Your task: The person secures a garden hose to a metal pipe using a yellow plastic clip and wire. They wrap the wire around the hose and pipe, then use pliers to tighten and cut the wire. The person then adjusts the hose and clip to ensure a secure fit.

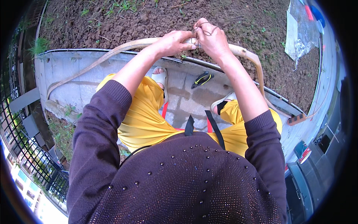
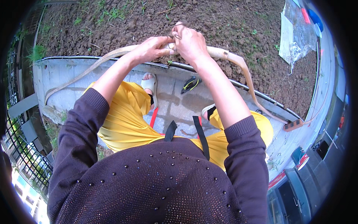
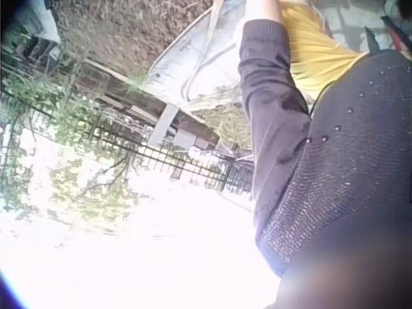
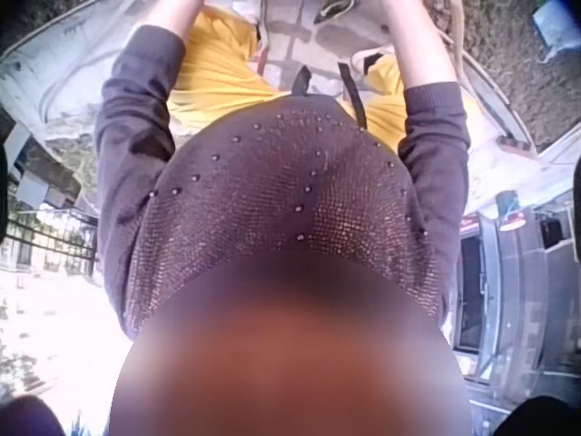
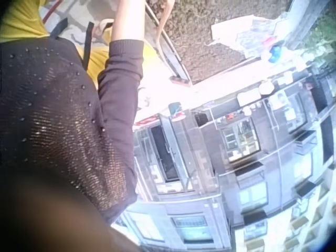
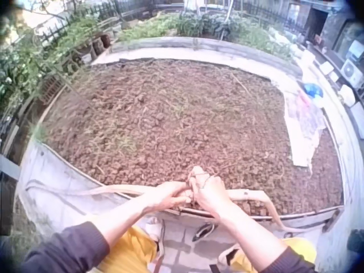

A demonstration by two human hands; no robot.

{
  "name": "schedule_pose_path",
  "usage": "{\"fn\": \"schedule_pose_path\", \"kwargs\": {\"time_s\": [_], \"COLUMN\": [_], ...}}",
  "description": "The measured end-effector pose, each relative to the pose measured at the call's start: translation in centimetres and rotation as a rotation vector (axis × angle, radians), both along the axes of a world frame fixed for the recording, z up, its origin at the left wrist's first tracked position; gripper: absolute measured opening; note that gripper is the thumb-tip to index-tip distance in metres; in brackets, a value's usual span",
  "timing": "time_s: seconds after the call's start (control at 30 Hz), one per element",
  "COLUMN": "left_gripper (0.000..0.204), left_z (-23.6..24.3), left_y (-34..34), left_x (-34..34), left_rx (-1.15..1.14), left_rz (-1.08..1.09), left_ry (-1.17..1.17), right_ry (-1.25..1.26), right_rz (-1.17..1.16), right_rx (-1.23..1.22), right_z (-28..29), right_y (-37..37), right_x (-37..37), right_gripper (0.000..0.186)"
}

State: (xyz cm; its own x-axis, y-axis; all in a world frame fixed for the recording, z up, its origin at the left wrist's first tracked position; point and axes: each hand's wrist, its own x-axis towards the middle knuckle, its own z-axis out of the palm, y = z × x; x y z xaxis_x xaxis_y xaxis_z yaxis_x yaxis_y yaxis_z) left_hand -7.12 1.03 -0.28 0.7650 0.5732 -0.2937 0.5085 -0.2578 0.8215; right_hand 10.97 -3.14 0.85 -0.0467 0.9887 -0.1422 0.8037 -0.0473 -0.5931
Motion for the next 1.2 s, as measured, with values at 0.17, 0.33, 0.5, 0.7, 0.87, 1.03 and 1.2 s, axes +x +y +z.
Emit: {"fn": "schedule_pose_path", "kwargs": {"time_s": [0.17, 0.33, 0.5, 0.7, 0.87, 1.03, 1.2], "left_gripper": [0.046, 0.047, 0.043, 0.03, 0.015, 0.011, 0.014], "left_z": [-0.9, -0.6, -1.1, -0.9, -1.7, -2.8, -2.1], "left_y": [0.0, -0.3, -0.5, -0.5, -0.6, -0.3, -0.8], "left_x": [0.0, -0.1, -0.2, 0.1, 0.0, -0.3, 0.2], "left_rx": [0.036, 0.004, 0.004, -0.23, -0.374, -0.513, -0.441], "left_rz": [-0.045, -0.019, -0.017, 0.088, 0.171, 0.158, 0.149], "left_ry": [0.017, -0.016, -0.096, -0.04, -0.192, -0.3, -0.143], "right_ry": [-0.037, -0.019, 0.009, 0.106, 0.058, 0.032, 0.04], "right_rz": [-0.076, -0.043, 0.015, 0.002, -0.043, -0.09, -0.196], "right_rx": [-0.081, -0.087, -0.118, -0.166, -0.207, -0.19, -0.165], "right_z": [0.7, -0.6, -0.8, -1.4, -1.2, -3.0, -4.0], "right_y": [0.4, 0.5, 0.8, 0.8, 0.8, 1.7, 2.0], "right_x": [-0.7, -0.4, -0.1, 0.2, -0.1, 0.3, 0.8], "right_gripper": [0.02, 0.019, 0.018, 0.016, 0.017, 0.018, 0.021]}}
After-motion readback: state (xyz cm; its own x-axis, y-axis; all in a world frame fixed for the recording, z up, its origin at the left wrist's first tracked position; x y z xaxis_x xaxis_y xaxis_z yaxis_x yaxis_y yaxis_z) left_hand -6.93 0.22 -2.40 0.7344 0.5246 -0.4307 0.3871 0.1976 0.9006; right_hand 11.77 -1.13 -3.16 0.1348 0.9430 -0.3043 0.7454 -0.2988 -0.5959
